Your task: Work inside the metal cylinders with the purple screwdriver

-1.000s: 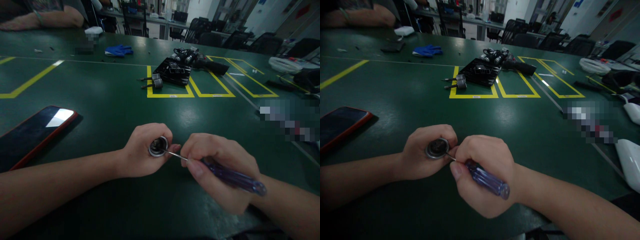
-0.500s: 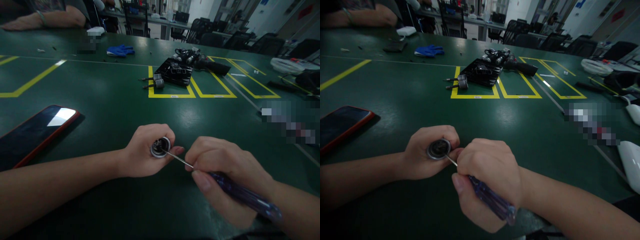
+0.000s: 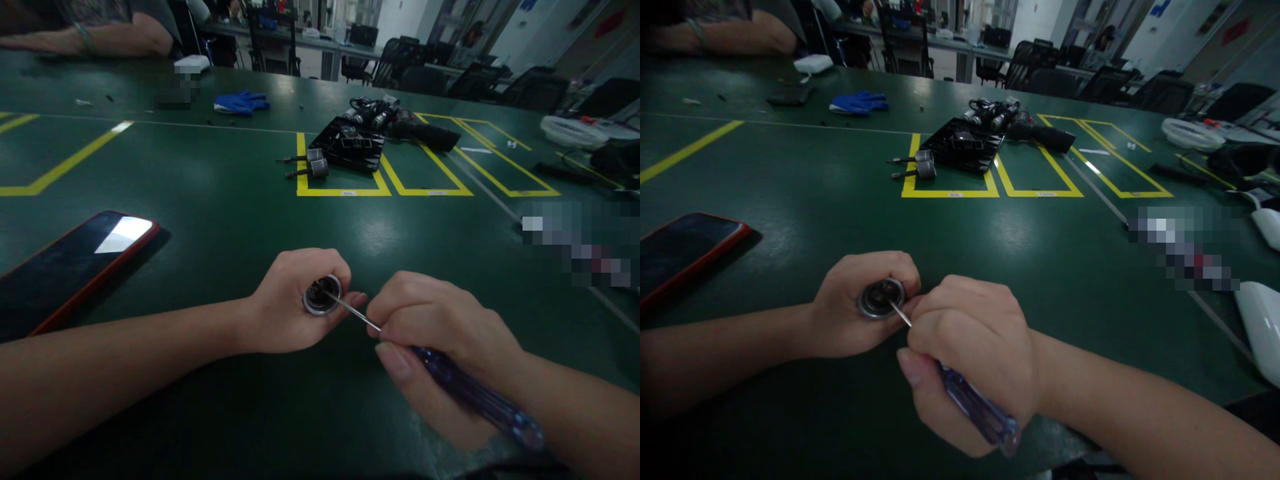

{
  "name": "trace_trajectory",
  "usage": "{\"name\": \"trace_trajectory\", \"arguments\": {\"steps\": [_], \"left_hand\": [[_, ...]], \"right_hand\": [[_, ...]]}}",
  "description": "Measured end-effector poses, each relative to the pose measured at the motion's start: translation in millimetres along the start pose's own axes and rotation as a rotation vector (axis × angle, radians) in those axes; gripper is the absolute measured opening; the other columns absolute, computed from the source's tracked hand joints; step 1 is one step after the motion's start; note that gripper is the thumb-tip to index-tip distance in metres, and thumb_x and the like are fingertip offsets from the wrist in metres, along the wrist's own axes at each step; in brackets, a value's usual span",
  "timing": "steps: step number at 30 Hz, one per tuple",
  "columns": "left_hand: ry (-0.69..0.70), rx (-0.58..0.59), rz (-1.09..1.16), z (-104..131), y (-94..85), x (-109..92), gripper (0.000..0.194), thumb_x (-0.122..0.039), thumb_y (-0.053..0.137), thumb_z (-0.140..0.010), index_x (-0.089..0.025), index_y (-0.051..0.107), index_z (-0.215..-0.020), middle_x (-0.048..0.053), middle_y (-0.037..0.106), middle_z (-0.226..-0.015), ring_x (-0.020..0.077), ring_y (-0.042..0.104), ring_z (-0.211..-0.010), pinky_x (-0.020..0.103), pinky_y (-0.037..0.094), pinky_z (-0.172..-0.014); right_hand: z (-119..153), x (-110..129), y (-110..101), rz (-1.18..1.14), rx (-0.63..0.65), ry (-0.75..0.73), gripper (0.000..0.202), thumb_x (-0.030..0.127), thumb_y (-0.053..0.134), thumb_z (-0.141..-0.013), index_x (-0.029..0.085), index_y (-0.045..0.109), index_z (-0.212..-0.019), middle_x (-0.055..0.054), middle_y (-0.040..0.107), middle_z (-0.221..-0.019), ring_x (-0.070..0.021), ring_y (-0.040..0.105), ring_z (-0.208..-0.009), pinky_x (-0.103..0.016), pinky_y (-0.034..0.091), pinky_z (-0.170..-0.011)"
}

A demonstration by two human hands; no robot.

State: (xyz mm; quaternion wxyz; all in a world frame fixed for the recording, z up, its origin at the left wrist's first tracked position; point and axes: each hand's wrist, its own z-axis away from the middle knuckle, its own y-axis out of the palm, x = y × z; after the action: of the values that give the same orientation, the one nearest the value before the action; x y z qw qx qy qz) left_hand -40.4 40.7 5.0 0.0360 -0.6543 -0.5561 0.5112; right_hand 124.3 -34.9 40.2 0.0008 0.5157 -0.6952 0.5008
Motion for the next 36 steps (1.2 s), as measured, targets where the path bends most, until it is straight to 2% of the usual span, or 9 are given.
{"name": "trace_trajectory", "arguments": {"steps": [13,18,23,28,32,36], "left_hand": [[-0.013,-0.003,-0.035,-1.6,-1.1,-3.1,0.016,-0.018,0.056,-0.076,-0.016,0.047,-0.063,-0.004,0.049,-0.058,0.0068,0.046,-0.051,0.019,0.036,-0.050],[-0.004,-0.001,-0.012,-2.6,-0.8,-2.5,0.016,-0.020,0.055,-0.076,-0.017,0.046,-0.062,-0.004,0.049,-0.058,0.0069,0.046,-0.051,0.019,0.036,-0.049],[0.000,-0.014,-0.026,-1.0,-0.8,-1.8,0.016,-0.019,0.057,-0.075,-0.017,0.047,-0.063,-0.005,0.049,-0.058,0.0061,0.046,-0.051,0.018,0.036,-0.049],[-0.002,-0.021,-0.064,-0.8,-1.6,-0.5,0.013,-0.021,0.060,-0.074,-0.016,0.049,-0.069,-0.005,0.051,-0.060,0.0050,0.047,-0.050,0.017,0.036,-0.047],[-0.044,-0.037,-0.059,-0.3,-0.5,-0.4,0.014,-0.024,0.058,-0.074,-0.016,0.048,-0.071,-0.004,0.052,-0.062,0.0063,0.048,-0.051,0.018,0.038,-0.046],[-0.058,-0.073,0.055,0.5,0.0,-0.3,0.021,-0.022,0.062,-0.070,-0.016,0.044,-0.079,-0.003,0.053,-0.069,0.0071,0.052,-0.055,0.018,0.042,-0.047]], "right_hand": [[0.8,0.4,2.0,0.013,-0.009,-0.099,0.013,0.007,0.045,-0.071,0.019,0.044,-0.076,-0.004,0.057,-0.060,-0.0128,0.053,-0.056,-0.028,0.047,-0.055],[-1.3,1.1,1.6,0.071,0.025,-0.065,0.011,0.010,0.044,-0.072,0.021,0.044,-0.069,-0.003,0.056,-0.060,-0.0130,0.054,-0.057,-0.026,0.047,-0.054],[-1.3,2.2,-0.1,0.062,0.014,-0.060,0.011,0.010,0.043,-0.074,0.021,0.044,-0.072,-0.002,0.056,-0.058,-0.0126,0.052,-0.054,-0.027,0.047,-0.054],[-0.5,0.4,0.5,0.107,0.049,-0.041,0.010,0.013,0.045,-0.075,0.020,0.046,-0.067,-0.003,0.057,-0.058,-0.0129,0.054,-0.055,-0.027,0.045,-0.052],[0.5,-2.4,7.2,-0.024,-0.030,-0.029,0.009,0.011,0.048,-0.071,0.020,0.047,-0.073,-0.002,0.057,-0.062,-0.0131,0.054,-0.060,-0.028,0.048,-0.057],[2.9,-1.8,11.3,-0.228,-0.216,0.148,0.012,0.008,0.048,-0.072,0.019,0.050,-0.076,-0.001,0.054,-0.063,-0.0124,0.052,-0.058,-0.030,0.047,-0.058]]}}
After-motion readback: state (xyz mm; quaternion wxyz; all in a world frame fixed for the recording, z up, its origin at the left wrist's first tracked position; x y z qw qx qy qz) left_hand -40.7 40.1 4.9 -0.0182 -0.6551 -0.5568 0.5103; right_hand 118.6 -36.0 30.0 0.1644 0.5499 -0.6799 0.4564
